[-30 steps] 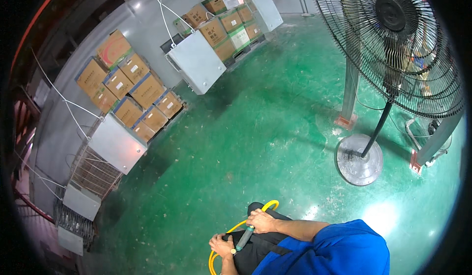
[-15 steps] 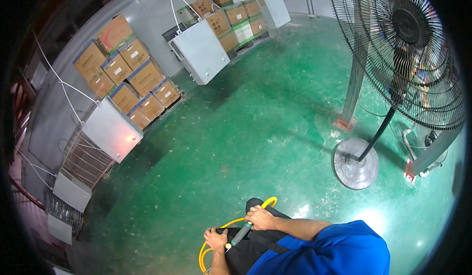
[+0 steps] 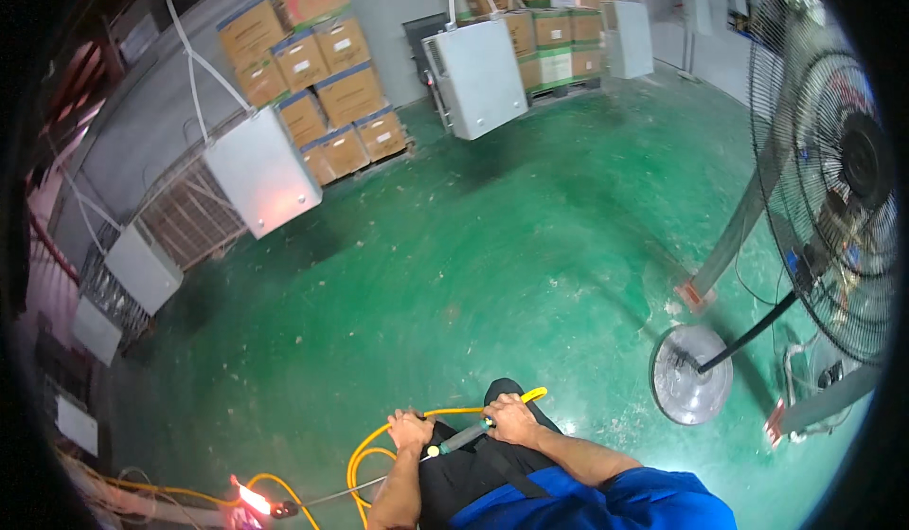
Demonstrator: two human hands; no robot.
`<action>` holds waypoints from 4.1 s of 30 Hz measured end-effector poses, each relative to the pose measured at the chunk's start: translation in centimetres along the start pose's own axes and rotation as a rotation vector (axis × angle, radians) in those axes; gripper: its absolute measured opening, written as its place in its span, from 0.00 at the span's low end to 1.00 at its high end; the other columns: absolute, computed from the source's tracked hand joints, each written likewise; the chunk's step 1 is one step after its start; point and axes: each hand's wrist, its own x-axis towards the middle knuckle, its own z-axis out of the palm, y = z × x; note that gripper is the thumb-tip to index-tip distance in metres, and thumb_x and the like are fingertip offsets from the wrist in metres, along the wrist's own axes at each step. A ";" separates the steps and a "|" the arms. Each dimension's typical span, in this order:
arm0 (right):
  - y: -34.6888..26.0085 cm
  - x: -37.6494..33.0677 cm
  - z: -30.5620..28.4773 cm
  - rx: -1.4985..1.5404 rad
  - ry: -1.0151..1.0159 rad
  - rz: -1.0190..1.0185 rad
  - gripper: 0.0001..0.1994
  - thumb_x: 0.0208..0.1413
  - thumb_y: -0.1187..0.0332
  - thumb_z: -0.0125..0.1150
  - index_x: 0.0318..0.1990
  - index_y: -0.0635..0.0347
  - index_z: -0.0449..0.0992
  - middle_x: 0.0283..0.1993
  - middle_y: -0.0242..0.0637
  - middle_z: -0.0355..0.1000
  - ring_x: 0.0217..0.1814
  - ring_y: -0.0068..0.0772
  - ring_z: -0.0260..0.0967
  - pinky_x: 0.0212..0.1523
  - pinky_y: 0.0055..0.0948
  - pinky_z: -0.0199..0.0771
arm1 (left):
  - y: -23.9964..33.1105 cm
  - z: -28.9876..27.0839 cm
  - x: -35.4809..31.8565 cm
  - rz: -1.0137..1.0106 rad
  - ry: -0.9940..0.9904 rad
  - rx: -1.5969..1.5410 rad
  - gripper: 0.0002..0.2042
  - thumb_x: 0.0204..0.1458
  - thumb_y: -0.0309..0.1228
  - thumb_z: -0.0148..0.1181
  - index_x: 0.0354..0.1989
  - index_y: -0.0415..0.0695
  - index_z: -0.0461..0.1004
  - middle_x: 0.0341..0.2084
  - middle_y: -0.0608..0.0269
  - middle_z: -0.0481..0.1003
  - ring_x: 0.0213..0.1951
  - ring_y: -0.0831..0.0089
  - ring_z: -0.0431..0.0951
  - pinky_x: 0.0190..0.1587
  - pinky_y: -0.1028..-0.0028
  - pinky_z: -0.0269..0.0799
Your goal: The recorder uses a long-handled gas torch to apply a flame to the surface of electrical control panel enclosures to test their fire resistance or coating.
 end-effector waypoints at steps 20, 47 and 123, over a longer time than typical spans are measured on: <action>0.0 0.1 0.5 -0.003 -0.002 0.017 0.21 0.44 0.58 0.75 0.48 0.50 0.83 0.45 0.37 0.80 0.54 0.44 0.73 0.60 0.46 0.66 | -0.2 -0.1 0.1 -0.041 -0.003 -0.037 0.22 0.51 0.51 0.64 0.49 0.52 0.86 0.59 0.54 0.73 0.66 0.50 0.66 0.67 0.48 0.64; -0.6 -0.3 0.3 0.006 0.083 0.004 0.21 0.45 0.59 0.74 0.50 0.50 0.83 0.48 0.37 0.79 0.56 0.45 0.70 0.59 0.47 0.66 | 0.0 -0.8 -0.1 -0.045 -0.060 -0.010 0.24 0.54 0.51 0.62 0.52 0.49 0.83 0.61 0.54 0.72 0.68 0.51 0.65 0.69 0.39 0.60; 0.1 -0.6 0.3 0.016 0.041 0.029 0.23 0.45 0.54 0.76 0.49 0.51 0.83 0.48 0.38 0.79 0.57 0.46 0.71 0.61 0.47 0.65 | 0.8 -1.2 -0.2 -0.037 -0.061 0.049 0.25 0.54 0.52 0.62 0.54 0.49 0.83 0.62 0.52 0.72 0.67 0.49 0.65 0.66 0.46 0.65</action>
